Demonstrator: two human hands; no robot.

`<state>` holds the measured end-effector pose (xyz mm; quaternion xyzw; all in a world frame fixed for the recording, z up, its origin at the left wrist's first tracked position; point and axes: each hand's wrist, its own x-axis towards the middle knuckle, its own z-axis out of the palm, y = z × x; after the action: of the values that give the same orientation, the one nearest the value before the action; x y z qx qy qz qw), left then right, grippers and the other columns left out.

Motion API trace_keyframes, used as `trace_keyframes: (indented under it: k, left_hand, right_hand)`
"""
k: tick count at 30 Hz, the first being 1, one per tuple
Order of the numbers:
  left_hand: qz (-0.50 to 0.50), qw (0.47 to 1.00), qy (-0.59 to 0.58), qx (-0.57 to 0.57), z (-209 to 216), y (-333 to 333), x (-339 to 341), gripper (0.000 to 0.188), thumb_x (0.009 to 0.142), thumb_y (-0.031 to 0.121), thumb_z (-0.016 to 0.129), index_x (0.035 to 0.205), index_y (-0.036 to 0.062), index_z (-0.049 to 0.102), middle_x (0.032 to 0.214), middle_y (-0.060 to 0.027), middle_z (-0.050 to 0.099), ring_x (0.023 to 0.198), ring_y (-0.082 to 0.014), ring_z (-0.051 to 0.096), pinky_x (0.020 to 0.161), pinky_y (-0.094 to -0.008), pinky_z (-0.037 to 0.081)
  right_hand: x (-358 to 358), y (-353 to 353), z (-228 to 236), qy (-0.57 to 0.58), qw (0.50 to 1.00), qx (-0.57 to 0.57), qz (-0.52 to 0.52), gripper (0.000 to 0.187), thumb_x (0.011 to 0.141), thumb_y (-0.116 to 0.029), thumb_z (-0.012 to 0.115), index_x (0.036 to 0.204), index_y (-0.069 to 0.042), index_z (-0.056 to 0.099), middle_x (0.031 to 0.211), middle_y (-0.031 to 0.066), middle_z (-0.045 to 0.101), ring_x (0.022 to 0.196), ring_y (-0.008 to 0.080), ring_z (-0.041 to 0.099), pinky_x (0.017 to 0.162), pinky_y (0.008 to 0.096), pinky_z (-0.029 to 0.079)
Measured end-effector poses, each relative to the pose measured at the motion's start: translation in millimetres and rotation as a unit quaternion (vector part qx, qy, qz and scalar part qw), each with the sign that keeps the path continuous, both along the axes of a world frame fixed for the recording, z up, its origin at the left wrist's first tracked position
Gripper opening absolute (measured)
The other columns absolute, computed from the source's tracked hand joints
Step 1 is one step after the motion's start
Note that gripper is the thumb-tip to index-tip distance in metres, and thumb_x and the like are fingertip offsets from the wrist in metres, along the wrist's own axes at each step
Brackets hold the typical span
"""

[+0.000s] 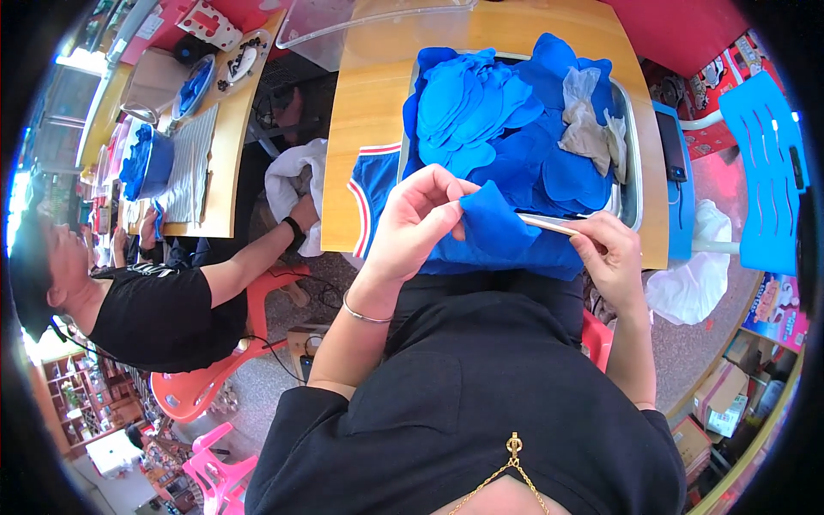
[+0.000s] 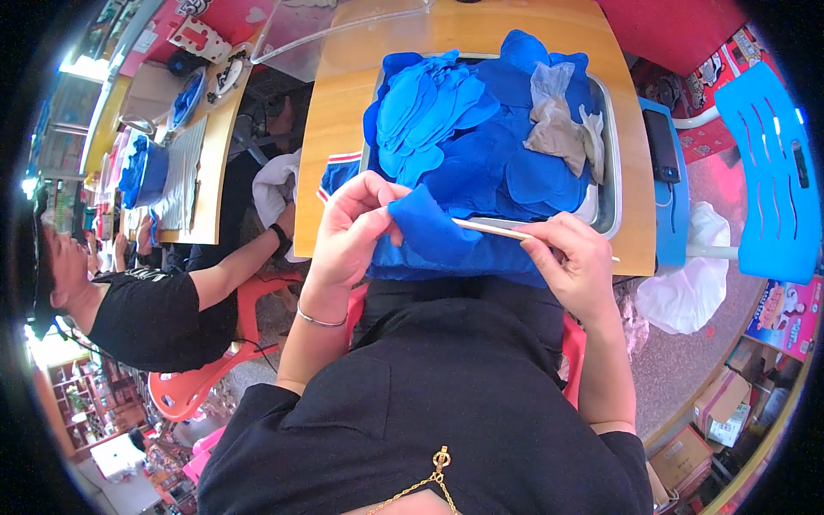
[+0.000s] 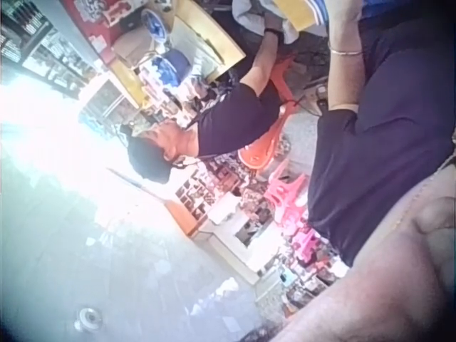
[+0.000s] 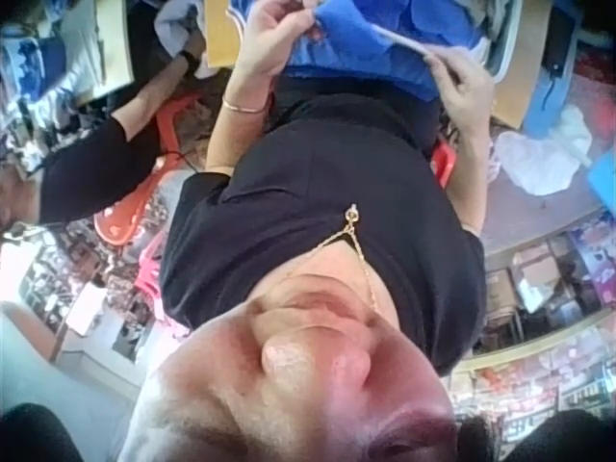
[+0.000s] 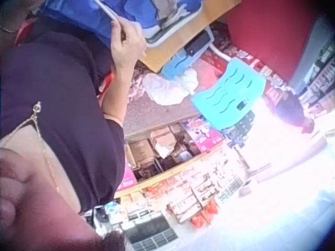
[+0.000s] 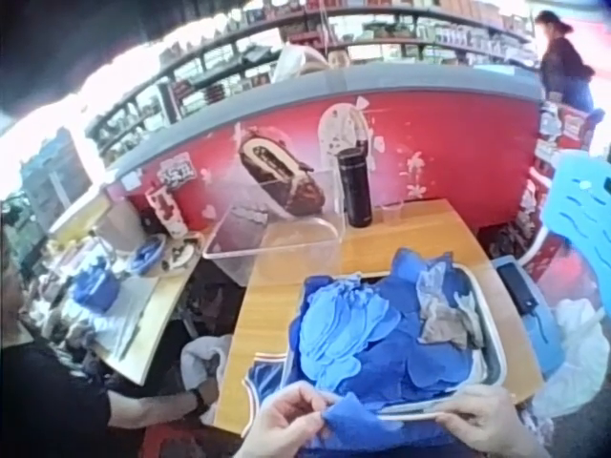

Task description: Assemble small blue fabric pieces by folding and shaping them into a small garment using a wooden stick.

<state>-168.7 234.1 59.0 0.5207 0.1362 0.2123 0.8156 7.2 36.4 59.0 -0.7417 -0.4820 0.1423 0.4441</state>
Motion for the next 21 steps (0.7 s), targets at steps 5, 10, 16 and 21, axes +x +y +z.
trace_keyframes:
  k: [5, 10, 16, 21]
  left_hand:
    - [-0.003, 1.0, 0.018, -0.013, 1.6, -2.6, 0.7, 0.003, 0.083, 0.002, 0.054, 0.085, 0.0035, 0.051, 0.088, -0.0082, 0.061, 0.059, -0.0045, 0.052, 0.053, -0.0165, 0.042]
    - [-0.008, 0.999, 0.03, -0.008, 10.9, -13.6, 4.6, 0.005, 0.087, 0.004, 0.054, 0.09, 0.0024, 0.051, 0.08, -0.0056, 0.06, 0.06, -0.006, 0.056, 0.052, -0.0167, 0.043]
    - [0.042, 0.999, 0.017, 0.028, 15.4, -22.1, 9.8, 0.016, 0.084, 0.004, 0.061, 0.096, 0.0011, 0.05, 0.078, -0.0049, 0.06, 0.065, -0.0085, 0.061, 0.055, -0.0175, 0.047]
    - [0.084, 0.989, 0.052, 0.113, 20.0, -26.7, 13.9, 0.023, 0.078, 0.001, 0.068, 0.097, 0.0001, 0.054, 0.08, -0.0054, 0.063, 0.067, -0.0081, 0.062, 0.058, -0.0181, 0.049]
  right_hand:
    - [-1.1, 4.0, 1.0, -0.012, 1.0, 0.012, 0.022, 0.015, 0.075, -0.005, 0.067, 0.089, -0.005, 0.069, 0.067, 0.0047, 0.056, 0.057, 0.0131, 0.051, 0.051, 0.0248, 0.039]
    - [-8.5, 15.5, 0.7, -0.019, 0.998, 0.035, 0.044, 0.016, 0.076, -0.004, 0.065, 0.092, -0.004, 0.068, 0.068, 0.0072, 0.057, 0.059, 0.0164, 0.053, 0.053, 0.0264, 0.04]
    - [-16.6, 20.1, -4.6, 0.02, 0.998, 0.032, 0.045, 0.017, 0.079, -0.003, 0.061, 0.095, -0.002, 0.066, 0.069, 0.0091, 0.058, 0.059, 0.0188, 0.053, 0.054, 0.0274, 0.04]
    - [-20.8, 20.7, -8.5, 0.055, 0.997, 0.043, 0.046, 0.016, 0.08, -0.003, 0.06, 0.095, -0.002, 0.066, 0.068, 0.0088, 0.057, 0.058, 0.0184, 0.052, 0.054, 0.0278, 0.039]
